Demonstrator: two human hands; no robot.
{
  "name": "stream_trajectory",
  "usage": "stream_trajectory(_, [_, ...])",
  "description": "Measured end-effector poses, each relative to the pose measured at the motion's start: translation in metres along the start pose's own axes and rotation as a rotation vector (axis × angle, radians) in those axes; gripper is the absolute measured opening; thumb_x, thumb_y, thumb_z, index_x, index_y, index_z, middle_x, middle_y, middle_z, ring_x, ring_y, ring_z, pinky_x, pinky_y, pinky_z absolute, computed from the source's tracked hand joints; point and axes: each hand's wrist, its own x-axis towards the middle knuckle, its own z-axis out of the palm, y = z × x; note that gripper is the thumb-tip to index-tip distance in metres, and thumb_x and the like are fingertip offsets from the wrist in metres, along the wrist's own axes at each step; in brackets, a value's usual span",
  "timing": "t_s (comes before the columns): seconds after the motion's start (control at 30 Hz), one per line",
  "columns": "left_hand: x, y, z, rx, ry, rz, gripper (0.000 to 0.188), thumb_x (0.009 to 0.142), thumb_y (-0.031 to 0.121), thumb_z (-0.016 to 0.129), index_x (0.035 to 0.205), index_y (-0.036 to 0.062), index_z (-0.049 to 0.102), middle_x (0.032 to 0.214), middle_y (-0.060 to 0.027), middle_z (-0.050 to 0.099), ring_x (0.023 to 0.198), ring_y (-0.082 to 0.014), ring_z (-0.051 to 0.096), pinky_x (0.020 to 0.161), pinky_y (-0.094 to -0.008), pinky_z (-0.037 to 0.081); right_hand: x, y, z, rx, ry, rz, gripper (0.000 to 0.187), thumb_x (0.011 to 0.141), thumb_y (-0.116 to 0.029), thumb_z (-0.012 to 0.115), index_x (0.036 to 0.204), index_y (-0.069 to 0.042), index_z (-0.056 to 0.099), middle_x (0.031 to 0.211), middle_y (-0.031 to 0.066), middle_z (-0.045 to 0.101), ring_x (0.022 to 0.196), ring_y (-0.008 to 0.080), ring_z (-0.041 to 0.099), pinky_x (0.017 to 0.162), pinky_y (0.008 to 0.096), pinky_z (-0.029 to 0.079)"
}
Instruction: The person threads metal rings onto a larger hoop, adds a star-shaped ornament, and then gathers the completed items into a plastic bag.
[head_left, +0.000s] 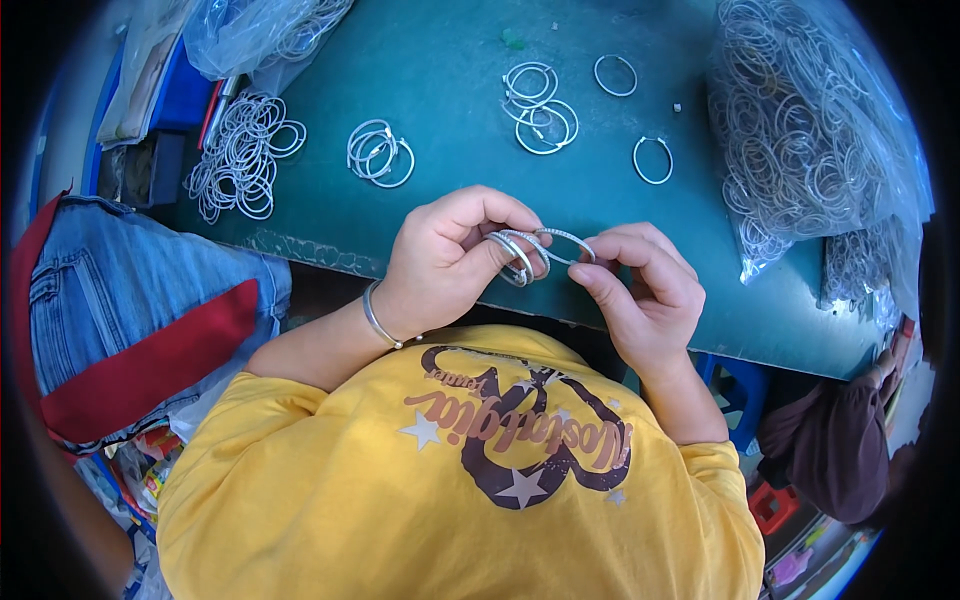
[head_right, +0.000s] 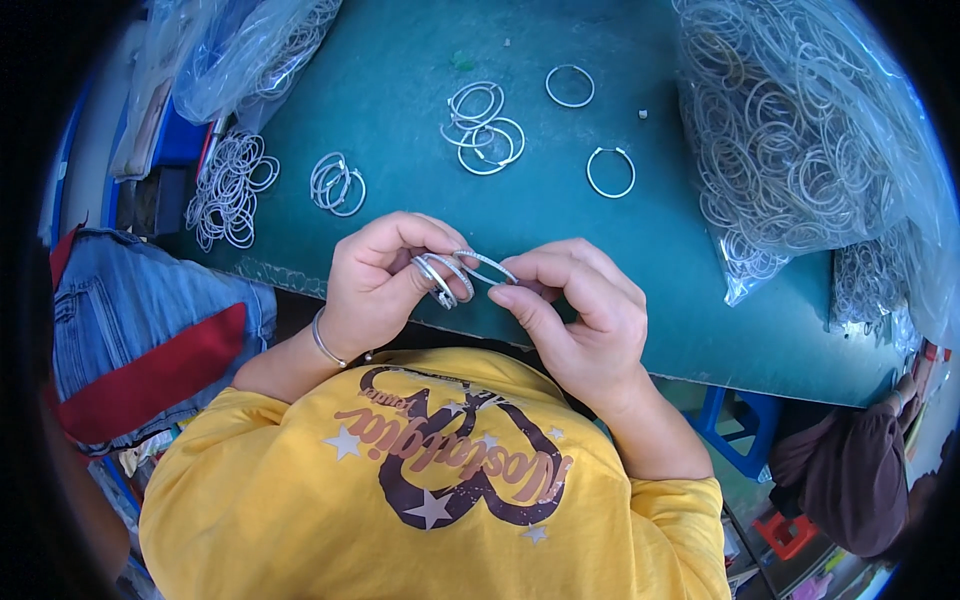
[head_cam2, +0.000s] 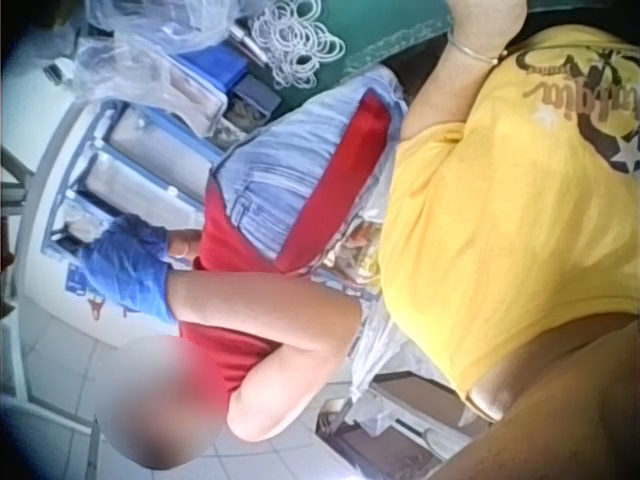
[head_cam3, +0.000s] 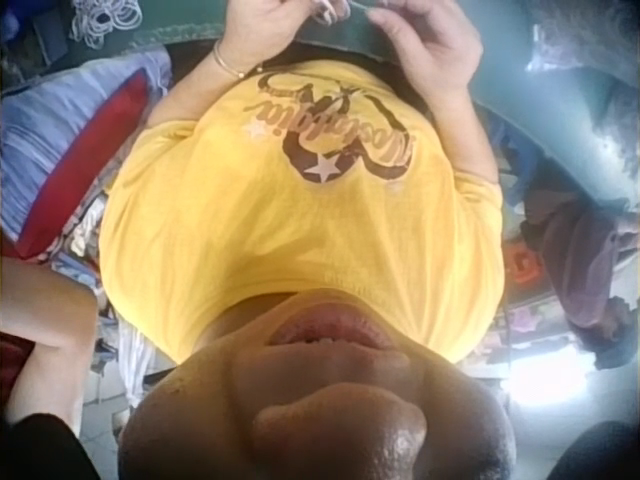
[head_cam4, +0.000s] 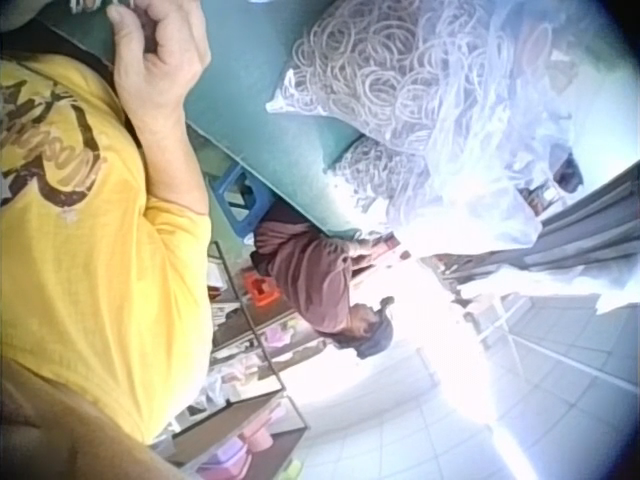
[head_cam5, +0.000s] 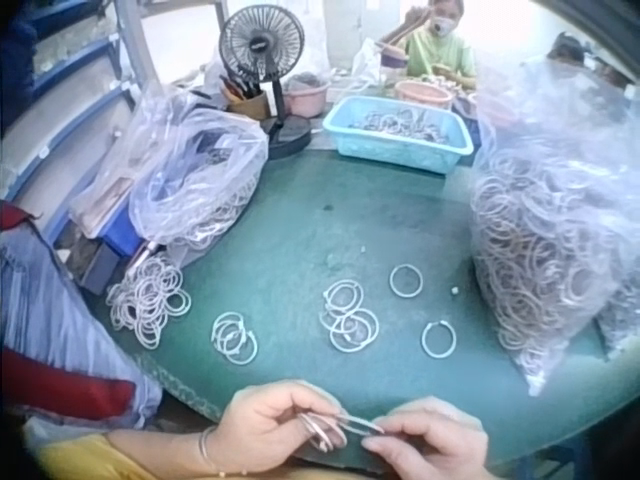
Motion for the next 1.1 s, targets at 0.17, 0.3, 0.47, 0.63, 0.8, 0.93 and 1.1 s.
stream_trajectory(0.17, [0.002, -0.004, -0.001, 0.036, -0.022, -0.016, 0.007, 0.087, -0.005, 0.052, 0.095, -0.0038, 0.052, 0.096, -0.0161, 0.060, 0.079, -0.0168, 0.063, 0.069, -0.0258, 0.051, 0.000, 0.002, -0.001, -0.038, 0.023, -0.050, 0.022, 0.069, 0.000, 0.075, 0.087, 0.000, 0.062, 0.075, 0.0063, 0.061, 0.062, 0.0102, 0.055, 0.053, 0.0210, 0.044])
stream_trajectory(0.3, [0.001, -0.002, -0.001, 0.056, -0.018, -0.026, 0.007, 0.087, -0.006, 0.051, 0.094, -0.0035, 0.051, 0.097, -0.0170, 0.060, 0.080, -0.0166, 0.063, 0.070, -0.0263, 0.052, -0.005, 0.005, 0.004, 0.066, 0.078, -0.028, 0.028, 0.069, 0.000, 0.075, 0.092, -0.001, 0.059, 0.075, 0.0057, 0.061, 0.063, 0.0096, 0.056, 0.054, 0.0208, 0.045])
stream_trajectory(0.47, [0.003, 0.000, 0.000, 0.075, -0.028, -0.078, 0.007, 0.087, -0.007, 0.051, 0.093, -0.0039, 0.051, 0.098, -0.0177, 0.061, 0.080, -0.0168, 0.063, 0.071, -0.0268, 0.052, -0.006, 0.007, 0.004, 0.077, 0.086, -0.062, 0.034, 0.068, 0.001, 0.076, 0.096, -0.001, 0.057, 0.076, 0.0052, 0.061, 0.063, 0.0091, 0.055, 0.055, 0.0200, 0.045])
stream_trajectory(0.63, [0.002, 0.000, 0.000, 0.057, -0.031, -0.106, 0.008, 0.087, -0.008, 0.050, 0.094, -0.0044, 0.051, 0.099, -0.0181, 0.060, 0.080, -0.0174, 0.063, 0.071, -0.0268, 0.052, 0.001, 0.000, 0.001, 0.033, 0.067, -0.071, 0.025, 0.068, 0.002, 0.075, 0.090, -0.001, 0.061, 0.077, 0.0067, 0.060, 0.062, 0.0111, 0.055, 0.054, 0.0208, 0.044])
stream_trajectory(0.8, [0.001, 0.000, 0.001, 0.103, 0.017, 0.052, 0.011, 0.084, -0.010, 0.052, 0.095, -0.0054, 0.052, 0.098, -0.0169, 0.057, 0.080, -0.0168, 0.063, 0.071, -0.0265, 0.053, 0.005, 0.001, -0.005, -0.254, 0.005, -0.099, 0.022, 0.067, 0.001, 0.073, 0.088, -0.002, 0.066, 0.076, 0.0087, 0.056, 0.066, 0.0182, 0.055, 0.055, 0.0256, 0.043])
stream_trajectory(0.93, [0.002, 0.005, -0.001, 0.331, -0.001, 0.180, 0.014, 0.080, -0.010, 0.059, 0.092, -0.0045, 0.057, 0.095, -0.0137, 0.056, 0.078, -0.0151, 0.061, 0.067, -0.0247, 0.054, 0.006, -0.006, 0.001, -0.199, 0.014, -0.042, 0.017, 0.068, 0.000, 0.073, 0.084, -0.002, 0.068, 0.075, 0.0080, 0.056, 0.065, 0.0169, 0.054, 0.055, 0.0251, 0.043])
stream_trajectory(1.1, [0.004, 0.010, 0.001, 0.444, 0.015, 0.246, 0.014, 0.076, -0.009, 0.063, 0.088, -0.0022, 0.062, 0.090, -0.0100, 0.057, 0.074, -0.0130, 0.060, 0.063, -0.0217, 0.051, 0.005, -0.002, -0.002, -0.179, -0.004, -0.110, 0.015, 0.069, 0.003, 0.072, 0.083, -0.002, 0.068, 0.074, 0.0076, 0.057, 0.063, 0.0154, 0.054, 0.054, 0.0236, 0.043])
